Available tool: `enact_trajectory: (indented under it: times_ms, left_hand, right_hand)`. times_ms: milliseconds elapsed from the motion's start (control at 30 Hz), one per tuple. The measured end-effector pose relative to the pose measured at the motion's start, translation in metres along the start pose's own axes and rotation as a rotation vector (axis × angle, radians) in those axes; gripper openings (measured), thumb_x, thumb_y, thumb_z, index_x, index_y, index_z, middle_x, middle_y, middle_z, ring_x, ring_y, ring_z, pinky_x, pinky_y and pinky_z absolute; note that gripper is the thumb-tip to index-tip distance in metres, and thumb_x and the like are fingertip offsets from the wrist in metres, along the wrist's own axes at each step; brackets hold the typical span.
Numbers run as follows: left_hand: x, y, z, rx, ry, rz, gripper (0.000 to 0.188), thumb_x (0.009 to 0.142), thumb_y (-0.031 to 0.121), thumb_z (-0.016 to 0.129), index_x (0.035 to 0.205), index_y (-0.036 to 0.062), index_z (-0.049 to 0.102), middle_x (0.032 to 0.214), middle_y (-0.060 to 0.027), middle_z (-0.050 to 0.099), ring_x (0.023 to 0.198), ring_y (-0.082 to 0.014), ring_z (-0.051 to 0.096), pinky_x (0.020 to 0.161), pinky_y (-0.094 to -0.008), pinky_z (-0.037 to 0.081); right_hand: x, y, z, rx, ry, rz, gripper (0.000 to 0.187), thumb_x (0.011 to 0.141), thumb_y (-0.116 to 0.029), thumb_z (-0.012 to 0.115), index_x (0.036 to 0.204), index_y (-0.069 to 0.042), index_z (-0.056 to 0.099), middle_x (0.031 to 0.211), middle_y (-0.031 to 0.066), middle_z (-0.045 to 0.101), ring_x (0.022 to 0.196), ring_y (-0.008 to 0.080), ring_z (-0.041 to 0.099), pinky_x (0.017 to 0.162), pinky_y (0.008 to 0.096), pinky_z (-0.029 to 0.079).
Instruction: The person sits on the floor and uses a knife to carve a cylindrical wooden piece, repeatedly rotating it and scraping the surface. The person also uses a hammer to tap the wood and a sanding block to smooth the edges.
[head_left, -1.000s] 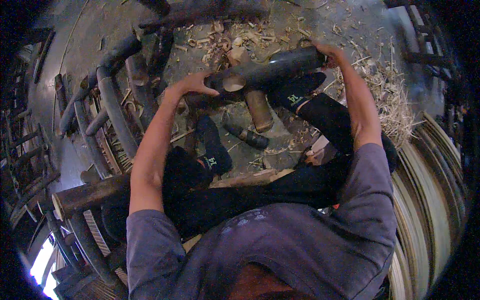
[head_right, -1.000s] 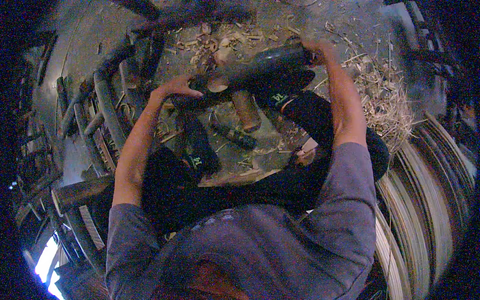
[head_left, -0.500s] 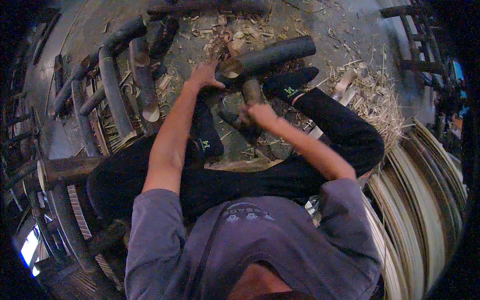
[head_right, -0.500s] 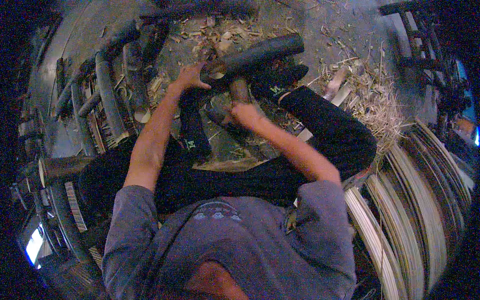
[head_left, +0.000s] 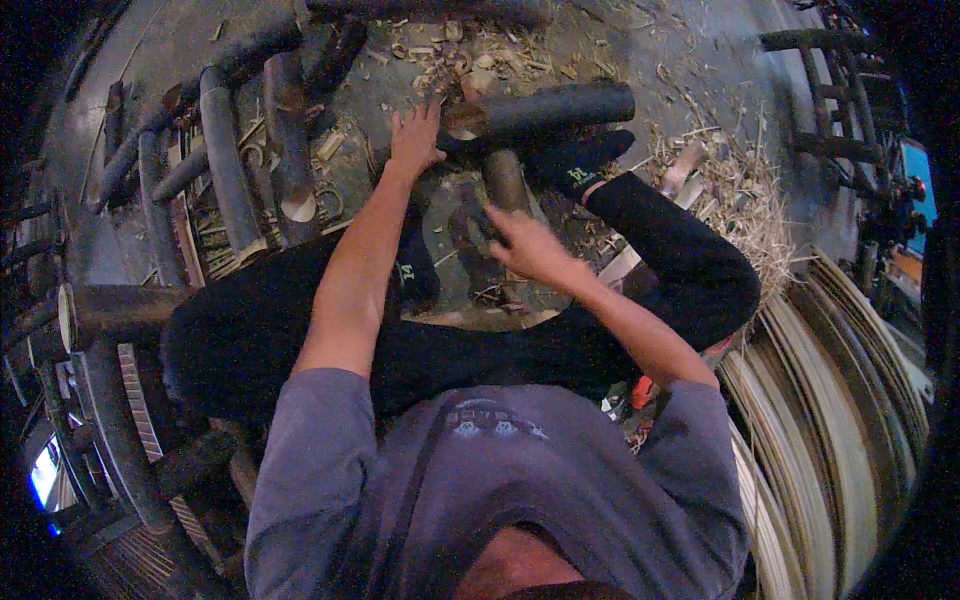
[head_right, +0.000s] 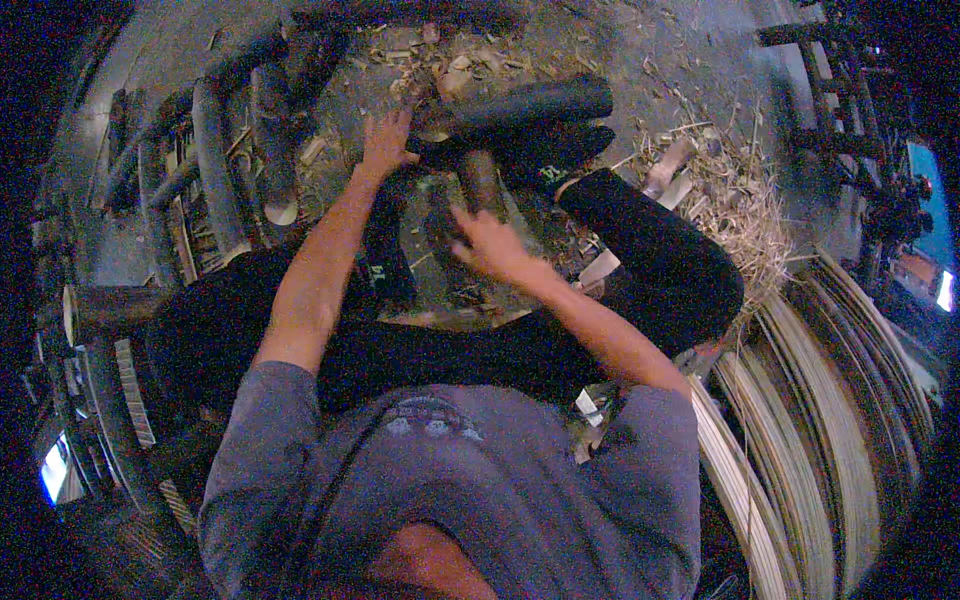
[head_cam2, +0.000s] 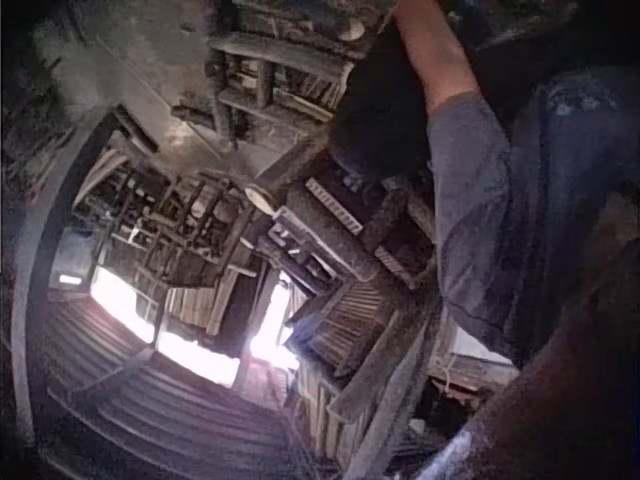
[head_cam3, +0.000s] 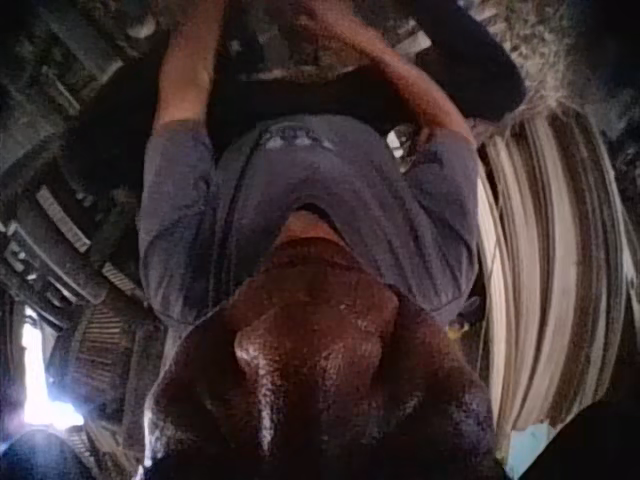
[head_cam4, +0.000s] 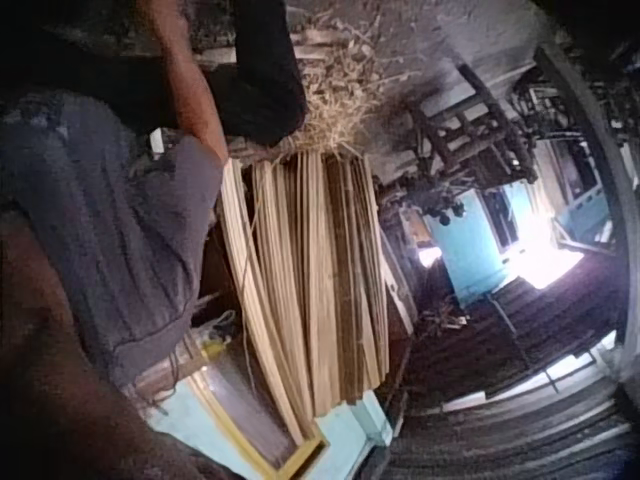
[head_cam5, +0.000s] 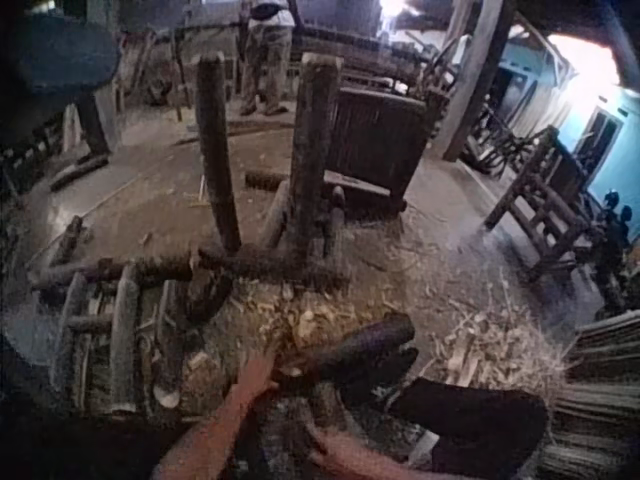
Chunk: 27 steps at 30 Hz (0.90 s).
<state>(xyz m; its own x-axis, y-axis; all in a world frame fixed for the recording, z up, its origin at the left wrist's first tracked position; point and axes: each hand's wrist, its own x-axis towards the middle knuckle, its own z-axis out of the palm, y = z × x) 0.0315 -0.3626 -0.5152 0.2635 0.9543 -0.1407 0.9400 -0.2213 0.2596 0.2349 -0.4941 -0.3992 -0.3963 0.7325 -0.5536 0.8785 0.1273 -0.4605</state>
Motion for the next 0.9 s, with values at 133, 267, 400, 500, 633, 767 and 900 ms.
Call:
enact_trajectory:
  times_ms: [133, 267, 400, 500, 633, 767, 900]
  left_hand:
    - [-0.001, -0.02, 0.013, 0.028, 0.08, 0.014, 0.091, 0.058, 0.029, 0.082, 0.131, 0.0059, 0.034, 0.127, -0.0127, 0.046, 0.12, -0.0297, 0.044, 0.104, -0.0534, 0.024]
    - [0.004, -0.009, -0.006, 0.036, -0.034, -0.024, 0.092, 0.058, 0.032, 0.082, 0.132, 0.0063, 0.033, 0.127, -0.0135, 0.047, 0.119, -0.0299, 0.044, 0.104, -0.0523, 0.025]
    - [0.02, -0.034, 0.013, 0.087, 0.086, 0.187, 0.087, 0.055, 0.033, 0.083, 0.126, 0.0043, 0.042, 0.119, -0.0179, 0.052, 0.109, -0.0328, 0.052, 0.093, -0.049, 0.038]
    - [0.032, -0.008, -0.005, -0.027, -0.19, 0.159, 0.089, 0.053, 0.043, 0.082, 0.122, 0.0019, 0.044, 0.117, -0.0181, 0.053, 0.104, -0.0363, 0.054, 0.082, -0.0421, 0.046]
    - [0.07, -0.081, 0.072, 0.125, -0.081, 0.257, 0.113, 0.052, 0.056, 0.078, 0.137, 0.0027, 0.027, 0.134, -0.0226, 0.039, 0.119, -0.0379, 0.043, 0.092, -0.0454, 0.041]
    - [0.078, -0.098, 0.094, 0.192, -0.082, 0.289, 0.117, 0.054, 0.058, 0.076, 0.14, 0.0026, 0.021, 0.138, -0.0247, 0.034, 0.126, -0.0375, 0.036, 0.099, -0.0442, 0.036]
    - [0.058, -0.1, 0.063, 0.031, -0.16, 0.327, 0.11, 0.06, 0.056, 0.075, 0.139, 0.0012, 0.023, 0.137, -0.0246, 0.035, 0.126, -0.0361, 0.037, 0.1, -0.043, 0.035]
  right_hand:
    - [-0.06, -0.009, -0.116, 0.398, 0.434, -0.025, 0.054, 0.082, -0.023, 0.061, 0.13, -0.005, 0.045, 0.131, 0.0171, 0.048, 0.122, 0.0289, 0.045, 0.102, 0.0333, 0.034]
    - [-0.176, -0.008, -0.198, 0.803, 1.025, 0.205, 0.047, 0.088, -0.013, 0.055, 0.133, -0.01, 0.041, 0.11, 0.0122, 0.055, 0.081, 0.0143, 0.058, 0.067, 0.0275, 0.053]
    - [-0.279, 0.066, -0.188, 0.716, 1.333, 0.282, 0.043, 0.089, -0.019, 0.055, 0.129, -0.009, 0.042, 0.105, 0.0114, 0.057, 0.078, 0.0154, 0.058, 0.069, 0.0286, 0.053]
    - [-0.325, 0.112, -0.156, 0.326, 1.358, 0.613, 0.05, 0.089, -0.032, 0.056, 0.132, -0.01, 0.043, 0.11, 0.0121, 0.059, 0.097, 0.0216, 0.057, 0.083, 0.0315, 0.045]
    - [-0.383, 0.194, -0.097, 0.103, 0.913, 0.963, 0.055, 0.08, -0.037, 0.063, 0.122, -0.004, 0.052, 0.114, 0.0179, 0.059, 0.105, 0.026, 0.057, 0.091, 0.033, 0.041]
    - [-0.389, 0.277, -0.044, 0.206, 0.565, 1.046, 0.061, 0.073, -0.047, 0.065, 0.115, -0.003, 0.057, 0.109, 0.02, 0.061, 0.1, 0.0301, 0.059, 0.086, 0.0365, 0.045]
    - [-0.363, 0.366, -0.019, 0.085, 0.451, 1.041, 0.056, 0.074, -0.048, 0.063, 0.109, -0.004, 0.062, 0.104, 0.0185, 0.063, 0.097, 0.0324, 0.06, 0.085, 0.039, 0.046]
